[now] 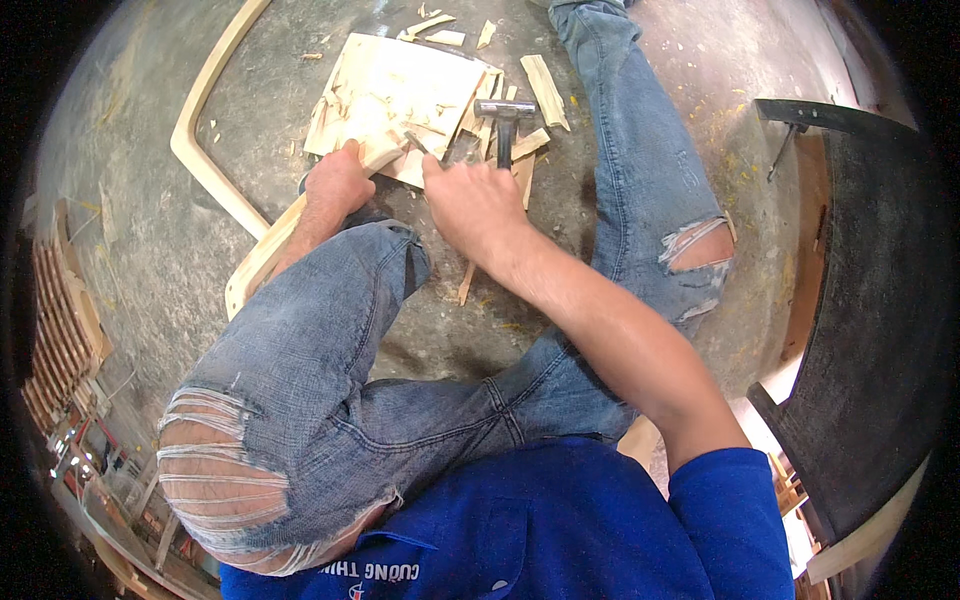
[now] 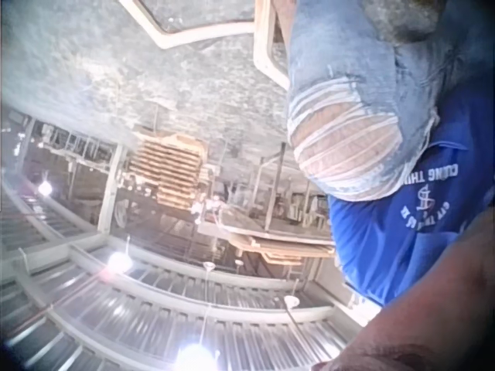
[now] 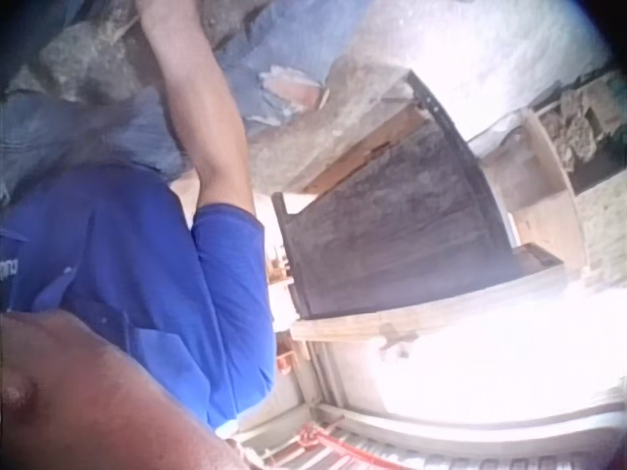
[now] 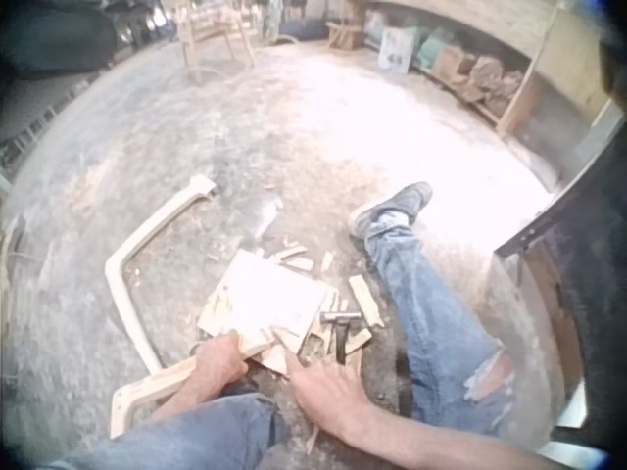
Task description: The person sits on the floor and carves a small wooden block using a chisel and hammer. They repeatedly strike the chisel to remove wood shavings and occasionally clear debris from the workpiece.
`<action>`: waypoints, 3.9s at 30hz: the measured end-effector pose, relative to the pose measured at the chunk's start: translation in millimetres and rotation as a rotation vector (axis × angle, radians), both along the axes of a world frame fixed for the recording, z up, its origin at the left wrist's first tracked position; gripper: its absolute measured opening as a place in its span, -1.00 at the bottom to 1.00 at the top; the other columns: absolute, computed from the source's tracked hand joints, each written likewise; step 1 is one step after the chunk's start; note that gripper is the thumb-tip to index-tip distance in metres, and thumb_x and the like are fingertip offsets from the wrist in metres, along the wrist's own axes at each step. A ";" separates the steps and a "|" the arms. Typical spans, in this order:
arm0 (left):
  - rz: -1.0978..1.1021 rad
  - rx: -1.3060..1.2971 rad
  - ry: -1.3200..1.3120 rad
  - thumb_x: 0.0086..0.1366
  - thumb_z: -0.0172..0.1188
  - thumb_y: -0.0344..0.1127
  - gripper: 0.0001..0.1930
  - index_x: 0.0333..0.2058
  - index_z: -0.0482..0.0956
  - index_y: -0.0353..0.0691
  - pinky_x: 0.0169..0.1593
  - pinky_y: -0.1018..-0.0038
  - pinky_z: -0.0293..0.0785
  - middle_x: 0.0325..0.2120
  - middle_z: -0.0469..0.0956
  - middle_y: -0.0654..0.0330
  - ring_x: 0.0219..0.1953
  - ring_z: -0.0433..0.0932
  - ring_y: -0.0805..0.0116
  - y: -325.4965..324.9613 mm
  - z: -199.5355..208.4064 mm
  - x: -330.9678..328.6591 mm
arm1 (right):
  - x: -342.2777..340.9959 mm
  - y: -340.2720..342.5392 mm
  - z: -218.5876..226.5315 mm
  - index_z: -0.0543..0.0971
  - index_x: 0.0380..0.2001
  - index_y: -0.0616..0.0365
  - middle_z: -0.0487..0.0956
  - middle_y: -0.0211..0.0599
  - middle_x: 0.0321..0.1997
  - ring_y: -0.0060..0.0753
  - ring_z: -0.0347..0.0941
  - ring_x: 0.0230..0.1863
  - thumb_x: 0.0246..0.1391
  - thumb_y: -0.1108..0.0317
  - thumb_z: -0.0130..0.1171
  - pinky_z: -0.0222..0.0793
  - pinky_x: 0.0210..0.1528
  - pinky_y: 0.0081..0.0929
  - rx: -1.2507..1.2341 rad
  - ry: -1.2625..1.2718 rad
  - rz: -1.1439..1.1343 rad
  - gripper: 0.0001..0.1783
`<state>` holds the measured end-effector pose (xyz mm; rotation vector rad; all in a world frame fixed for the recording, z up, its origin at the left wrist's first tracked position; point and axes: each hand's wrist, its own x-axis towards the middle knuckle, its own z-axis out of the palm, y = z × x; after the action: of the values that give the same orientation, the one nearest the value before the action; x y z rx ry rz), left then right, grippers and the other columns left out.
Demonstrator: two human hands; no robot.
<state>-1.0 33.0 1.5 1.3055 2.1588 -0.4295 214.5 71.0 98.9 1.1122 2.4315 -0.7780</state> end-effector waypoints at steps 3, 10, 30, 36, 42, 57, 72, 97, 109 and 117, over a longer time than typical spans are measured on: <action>0.002 0.018 -0.010 0.15 0.41 -0.31 -0.53 0.06 0.56 -0.20 0.09 0.13 0.63 -0.07 0.73 -0.04 0.03 0.71 0.01 -4.3 0.1 -3.8 | 2.8 -1.2 -6.0 0.52 0.10 0.30 0.73 0.05 -0.28 0.11 0.74 -0.15 0.26 0.47 0.04 0.66 -0.15 0.03 0.023 0.017 0.020 -0.64; -0.024 0.013 0.013 0.15 0.40 -0.32 -0.53 0.06 0.56 -0.20 0.08 0.13 0.63 -0.08 0.73 -0.04 0.02 0.72 0.02 -3.5 -4.0 -0.2 | 9.2 -4.8 -2.7 0.51 0.14 0.26 0.73 0.04 -0.29 0.11 0.74 -0.17 0.27 0.46 0.04 0.65 -0.14 0.07 0.015 -0.006 -0.011 -0.61; -0.029 0.040 0.005 0.14 0.39 -0.35 -0.56 0.03 0.57 -0.22 0.06 0.13 0.64 -0.12 0.74 -0.05 0.01 0.72 0.00 -1.4 -3.7 -0.9 | 3.3 6.8 -14.0 0.56 0.07 0.28 0.74 0.04 -0.30 0.04 0.75 -0.17 0.25 0.52 0.02 0.68 -0.12 -0.03 0.027 0.039 0.020 -0.66; -0.025 0.027 0.021 0.13 0.41 -0.34 -0.55 0.02 0.57 -0.21 0.04 0.10 0.65 -0.13 0.74 -0.06 -0.03 0.73 -0.01 -6.7 -5.9 -2.5 | 6.9 -2.9 1.0 0.56 0.05 0.27 0.74 0.06 -0.31 0.03 0.76 -0.17 0.26 0.50 0.05 0.69 -0.15 -0.02 0.008 0.025 0.017 -0.69; -0.040 0.071 -0.007 0.14 0.40 -0.34 -0.57 0.01 0.57 -0.22 0.03 0.10 0.65 -0.14 0.74 -0.07 -0.02 0.74 0.00 -4.2 -7.8 0.6 | 0.0 3.3 -22.1 0.56 0.02 0.27 0.74 0.02 -0.35 0.04 0.76 -0.24 0.23 0.49 0.07 0.67 -0.20 0.01 0.058 0.075 0.016 -0.70; -0.029 0.042 0.003 0.14 0.42 -0.31 -0.55 0.02 0.58 -0.20 0.08 0.13 0.65 -0.11 0.74 -0.04 0.00 0.73 0.02 -0.2 -6.0 -1.0 | -7.3 -0.6 -37.2 0.55 0.13 0.31 0.75 -0.05 -0.40 0.01 0.76 -0.28 0.23 0.49 0.04 0.67 -0.27 -0.04 0.115 0.158 0.025 -0.59; -0.051 0.064 0.030 0.14 0.43 -0.31 -0.57 0.00 0.57 -0.21 0.04 0.15 0.66 -0.14 0.75 -0.04 -0.01 0.73 0.01 -3.7 -7.3 -2.1 | -0.5 -0.2 -24.4 0.57 0.07 0.27 0.75 0.03 -0.31 0.00 0.77 -0.20 0.26 0.45 0.06 0.69 -0.20 -0.08 0.107 0.123 0.043 -0.66; -0.038 0.055 0.020 0.15 0.40 -0.31 -0.56 0.02 0.58 -0.20 0.07 0.13 0.64 -0.11 0.74 -0.05 0.01 0.72 0.00 -6.5 -5.6 1.8 | 9.2 3.6 2.3 0.51 0.11 0.28 0.74 0.08 -0.22 0.06 0.73 -0.06 0.26 0.50 0.03 0.65 -0.06 0.00 -0.037 0.016 0.013 -0.64; -0.016 0.016 0.000 0.14 0.43 -0.33 -0.53 0.05 0.56 -0.20 0.08 0.12 0.64 -0.10 0.74 -0.04 0.02 0.72 0.02 0.5 -2.7 3.2 | 2.4 9.6 -43.6 0.49 0.27 0.06 0.67 0.03 -0.43 0.10 0.74 -0.27 0.23 0.52 0.05 0.64 -0.26 0.03 0.101 0.119 0.003 -0.48; -0.045 0.079 0.018 0.10 0.43 -0.36 -0.55 -0.01 0.56 -0.25 0.04 0.11 0.64 -0.14 0.73 -0.10 -0.04 0.73 -0.03 -12.0 -11.6 -0.9 | 36.7 17.4 -2.9 0.50 0.30 -0.03 0.69 -0.02 -0.40 0.09 0.72 -0.32 0.26 0.48 0.08 0.69 -0.19 0.04 0.026 0.011 -0.047 -0.47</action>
<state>-1.9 21.0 -10.1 1.3999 2.1844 -0.3785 251.2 88.4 96.0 1.1815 2.4387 -0.7709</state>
